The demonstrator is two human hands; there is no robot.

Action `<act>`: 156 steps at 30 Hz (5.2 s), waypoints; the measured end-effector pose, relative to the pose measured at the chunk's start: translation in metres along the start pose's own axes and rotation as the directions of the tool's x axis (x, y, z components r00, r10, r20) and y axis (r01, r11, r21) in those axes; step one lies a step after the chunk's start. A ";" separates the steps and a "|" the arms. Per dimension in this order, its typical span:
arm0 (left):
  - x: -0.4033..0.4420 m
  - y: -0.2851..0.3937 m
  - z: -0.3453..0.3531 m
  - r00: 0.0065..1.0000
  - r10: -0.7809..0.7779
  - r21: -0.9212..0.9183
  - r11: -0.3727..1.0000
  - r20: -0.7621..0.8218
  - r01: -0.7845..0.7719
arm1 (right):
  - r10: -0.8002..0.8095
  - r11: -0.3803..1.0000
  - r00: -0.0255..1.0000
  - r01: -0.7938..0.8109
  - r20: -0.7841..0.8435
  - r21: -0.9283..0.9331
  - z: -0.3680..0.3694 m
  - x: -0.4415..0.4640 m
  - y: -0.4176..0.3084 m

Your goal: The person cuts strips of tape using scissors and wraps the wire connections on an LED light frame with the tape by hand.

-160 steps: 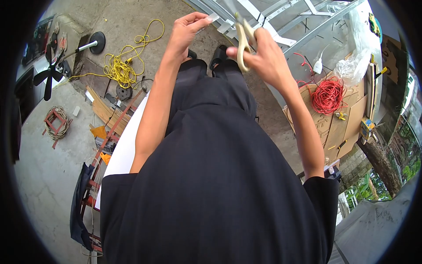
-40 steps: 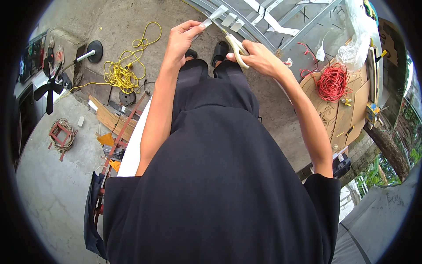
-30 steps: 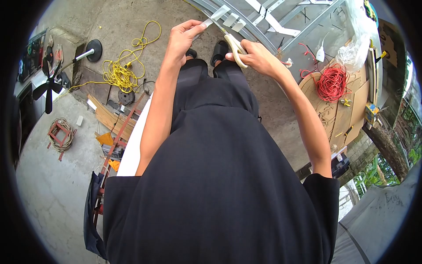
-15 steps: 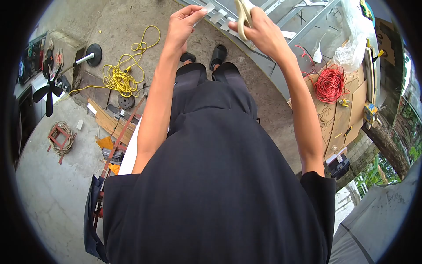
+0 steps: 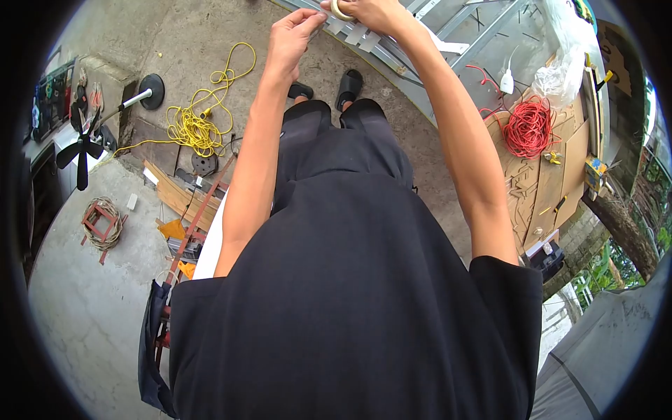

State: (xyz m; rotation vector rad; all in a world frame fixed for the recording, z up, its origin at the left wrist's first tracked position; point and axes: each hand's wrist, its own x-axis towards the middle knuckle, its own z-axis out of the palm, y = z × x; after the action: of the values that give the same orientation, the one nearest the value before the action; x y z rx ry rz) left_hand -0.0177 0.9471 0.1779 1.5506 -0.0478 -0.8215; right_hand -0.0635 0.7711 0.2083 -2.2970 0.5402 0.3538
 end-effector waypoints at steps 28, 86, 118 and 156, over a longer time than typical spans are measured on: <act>-0.015 -0.020 -0.045 0.961 0.177 0.335 0.911 0.212 -0.241 | 0.047 0.972 0.954 -0.112 -0.296 -0.208 0.017 -0.008 0.001; -0.006 -0.031 -0.091 0.901 -0.274 0.175 0.958 0.337 0.226 | 0.293 0.925 0.905 -0.350 0.308 0.148 0.050 -0.142 -0.025; -0.089 -0.026 0.121 0.438 -0.322 0.483 0.811 0.840 -0.330 | 0.772 0.554 0.633 -0.714 0.056 0.429 0.107 -0.379 0.200; -0.024 -0.042 0.009 0.978 -0.129 -0.625 0.753 0.164 0.205 | 0.760 0.470 0.126 -0.784 -0.638 0.405 0.081 -0.261 0.192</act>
State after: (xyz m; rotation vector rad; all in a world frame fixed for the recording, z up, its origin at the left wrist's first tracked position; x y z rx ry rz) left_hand -0.0580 0.9586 0.1523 0.8593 0.2753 -0.9419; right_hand -0.3911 0.7781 0.1417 -1.8438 2.2668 -0.2211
